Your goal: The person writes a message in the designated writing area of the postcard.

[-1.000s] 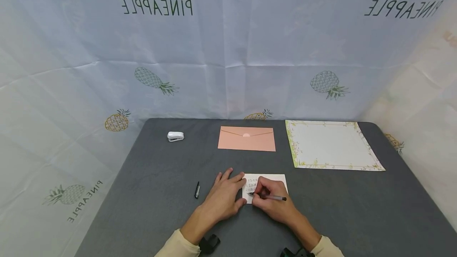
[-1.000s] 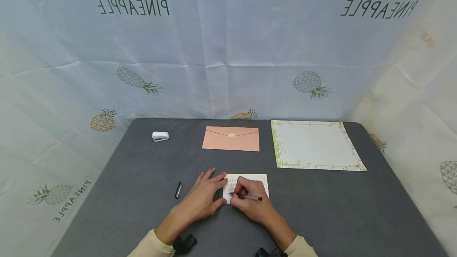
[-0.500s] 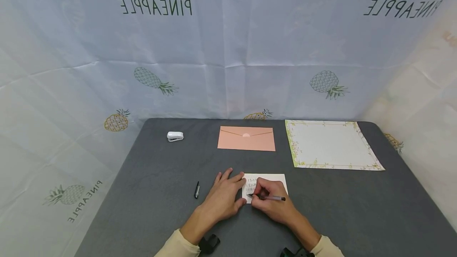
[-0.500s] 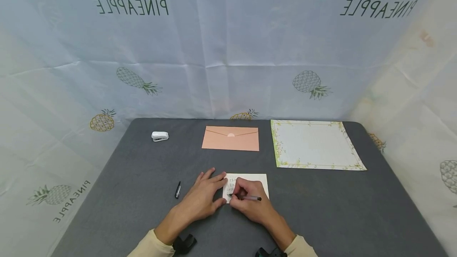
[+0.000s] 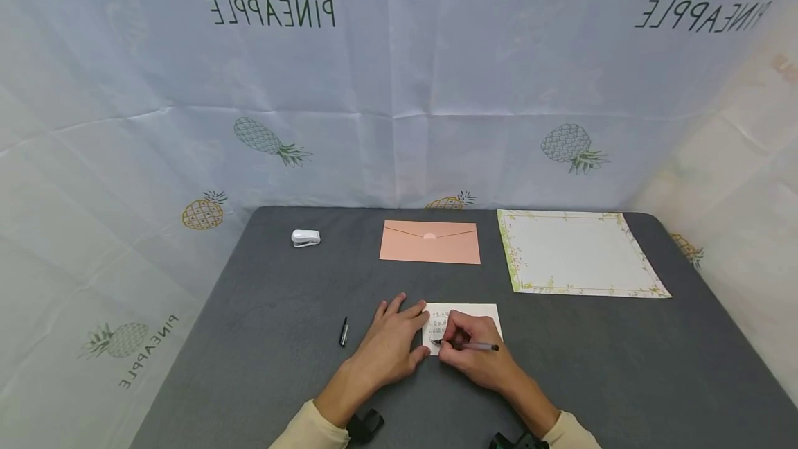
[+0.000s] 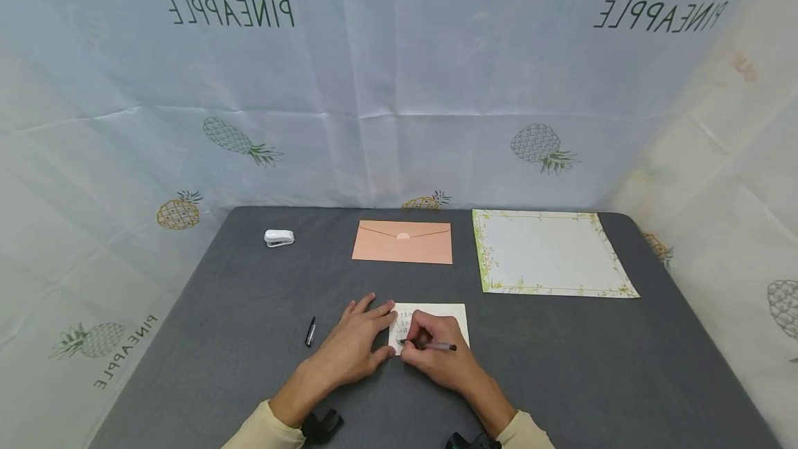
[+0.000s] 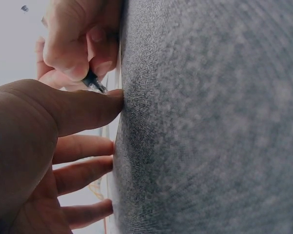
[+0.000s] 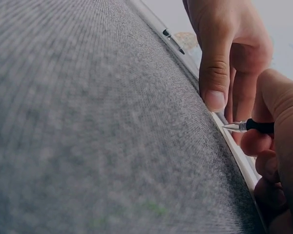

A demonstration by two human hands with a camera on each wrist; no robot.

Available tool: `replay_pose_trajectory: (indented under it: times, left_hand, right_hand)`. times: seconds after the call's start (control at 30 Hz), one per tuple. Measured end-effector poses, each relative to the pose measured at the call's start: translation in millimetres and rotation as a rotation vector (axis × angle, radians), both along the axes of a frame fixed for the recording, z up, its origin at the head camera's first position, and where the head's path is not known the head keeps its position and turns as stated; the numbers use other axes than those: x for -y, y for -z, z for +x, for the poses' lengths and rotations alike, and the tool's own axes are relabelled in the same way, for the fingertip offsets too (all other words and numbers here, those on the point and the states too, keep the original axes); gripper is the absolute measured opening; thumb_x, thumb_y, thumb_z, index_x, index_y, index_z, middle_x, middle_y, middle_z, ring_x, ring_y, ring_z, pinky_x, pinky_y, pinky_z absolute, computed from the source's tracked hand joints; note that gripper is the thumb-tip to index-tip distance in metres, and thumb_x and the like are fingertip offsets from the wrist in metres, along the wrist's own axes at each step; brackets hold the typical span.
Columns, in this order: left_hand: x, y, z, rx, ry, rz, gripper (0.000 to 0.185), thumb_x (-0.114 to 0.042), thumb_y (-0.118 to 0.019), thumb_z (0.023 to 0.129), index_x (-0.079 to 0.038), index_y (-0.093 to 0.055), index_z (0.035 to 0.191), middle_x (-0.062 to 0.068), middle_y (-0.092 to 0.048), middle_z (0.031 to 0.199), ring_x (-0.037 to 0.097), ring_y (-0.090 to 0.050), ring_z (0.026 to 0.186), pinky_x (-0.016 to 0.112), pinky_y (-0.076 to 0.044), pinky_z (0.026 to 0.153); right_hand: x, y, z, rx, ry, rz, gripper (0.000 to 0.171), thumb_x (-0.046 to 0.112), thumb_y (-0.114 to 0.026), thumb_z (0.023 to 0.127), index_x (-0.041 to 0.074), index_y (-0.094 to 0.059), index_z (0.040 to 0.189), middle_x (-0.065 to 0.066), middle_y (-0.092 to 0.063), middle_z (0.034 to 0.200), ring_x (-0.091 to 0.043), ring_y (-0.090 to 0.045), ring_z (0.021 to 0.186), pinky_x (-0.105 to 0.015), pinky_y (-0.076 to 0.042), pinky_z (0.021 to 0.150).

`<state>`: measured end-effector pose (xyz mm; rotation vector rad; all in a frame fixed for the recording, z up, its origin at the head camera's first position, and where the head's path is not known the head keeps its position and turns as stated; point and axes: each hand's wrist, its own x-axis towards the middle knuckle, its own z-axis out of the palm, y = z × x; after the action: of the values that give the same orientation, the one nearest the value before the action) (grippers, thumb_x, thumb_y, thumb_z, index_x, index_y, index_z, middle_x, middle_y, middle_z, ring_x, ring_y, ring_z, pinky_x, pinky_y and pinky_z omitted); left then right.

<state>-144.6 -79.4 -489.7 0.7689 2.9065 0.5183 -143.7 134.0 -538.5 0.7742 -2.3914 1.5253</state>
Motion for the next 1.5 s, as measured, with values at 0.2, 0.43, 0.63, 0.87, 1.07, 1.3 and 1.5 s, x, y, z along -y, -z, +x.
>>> replay_pose_trajectory:
  times: [0.2,0.43,0.63,0.87,1.07,1.3,1.5]
  left_hand:
    - [1.0,-1.4,1.7,-0.001,0.001,0.002,0.059,-0.03,-0.09,0.093,-0.013,-0.071,0.146,0.006,-0.063,0.16,0.043,-0.049,0.155,0.071,-0.041,0.122]
    - [0.7,0.0,1.1,0.003,0.0,0.0,0.059,-0.031,-0.089,0.093,-0.013,-0.071,0.146,0.006,-0.062,0.16,0.043,-0.049,0.155,0.071,-0.04,0.123]
    - [0.2,-0.4,1.2,0.001,0.001,-0.004,0.058,-0.032,-0.089,0.094,-0.012,-0.071,0.146,0.006,-0.062,0.16,0.043,-0.048,0.156,0.071,-0.04,0.123]
    - [0.2,0.7,0.6,0.004,-0.003,-0.014,0.059,-0.032,-0.089,0.093,-0.012,-0.071,0.146,0.006,-0.062,0.16,0.043,-0.048,0.156,0.072,-0.039,0.123]
    - [0.2,1.6,0.7,0.005,-0.008,-0.022,0.059,-0.034,-0.088,0.094,-0.013,-0.071,0.147,0.005,-0.062,0.161,0.043,-0.047,0.157,0.072,-0.039,0.124]
    - [-0.1,1.8,0.9,0.008,-0.01,-0.026,0.059,-0.034,-0.088,0.094,-0.013,-0.071,0.147,0.005,-0.062,0.161,0.043,-0.047,0.157,0.071,-0.038,0.124]
    - [-0.1,0.6,1.1,0.014,-0.012,-0.027,0.059,-0.034,-0.087,0.095,-0.013,-0.07,0.148,0.005,-0.061,0.162,0.042,-0.047,0.157,0.071,-0.037,0.125]
  right_hand:
    - [1.0,-1.2,0.4,0.017,0.009,0.0,0.036,-0.005,-0.078,0.074,0.028,-0.063,0.078,0.019,-0.048,0.061,0.008,-0.036,0.053,-0.012,-0.026,0.048]
    - [0.3,1.1,0.1,-0.004,0.014,0.013,0.034,-0.005,-0.077,0.072,0.025,-0.062,0.076,0.015,-0.049,0.06,0.009,-0.036,0.055,-0.009,-0.025,0.05]
    - [-0.4,1.2,0.5,0.009,0.011,0.004,0.034,-0.007,-0.076,0.071,0.024,-0.06,0.075,0.015,-0.05,0.061,0.008,-0.036,0.054,-0.01,-0.026,0.05]
    - [-1.6,-0.4,1.2,0.029,0.089,-0.044,0.039,-0.009,-0.076,0.073,0.026,-0.061,0.076,0.014,-0.054,0.063,0.006,-0.04,0.054,-0.013,-0.031,0.049]
    - [-5.5,-5.0,0.2,0.078,0.12,-0.033,0.041,-0.009,-0.077,0.075,0.028,-0.061,0.077,0.014,-0.055,0.066,0.003,-0.043,0.057,-0.016,-0.034,0.052]
    - [-8.4,-3.9,0.1,0.097,0.058,-0.02,0.038,-0.008,-0.078,0.077,0.027,-0.063,0.079,0.014,-0.054,0.065,0.004,-0.04,0.056,-0.016,-0.032,0.051]
    - [-7.9,-1.3,-0.2,0.09,0.037,-0.011,0.034,-0.007,-0.078,0.078,0.024,-0.064,0.08,0.015,-0.052,0.064,0.006,-0.037,0.053,-0.015,-0.029,0.048]
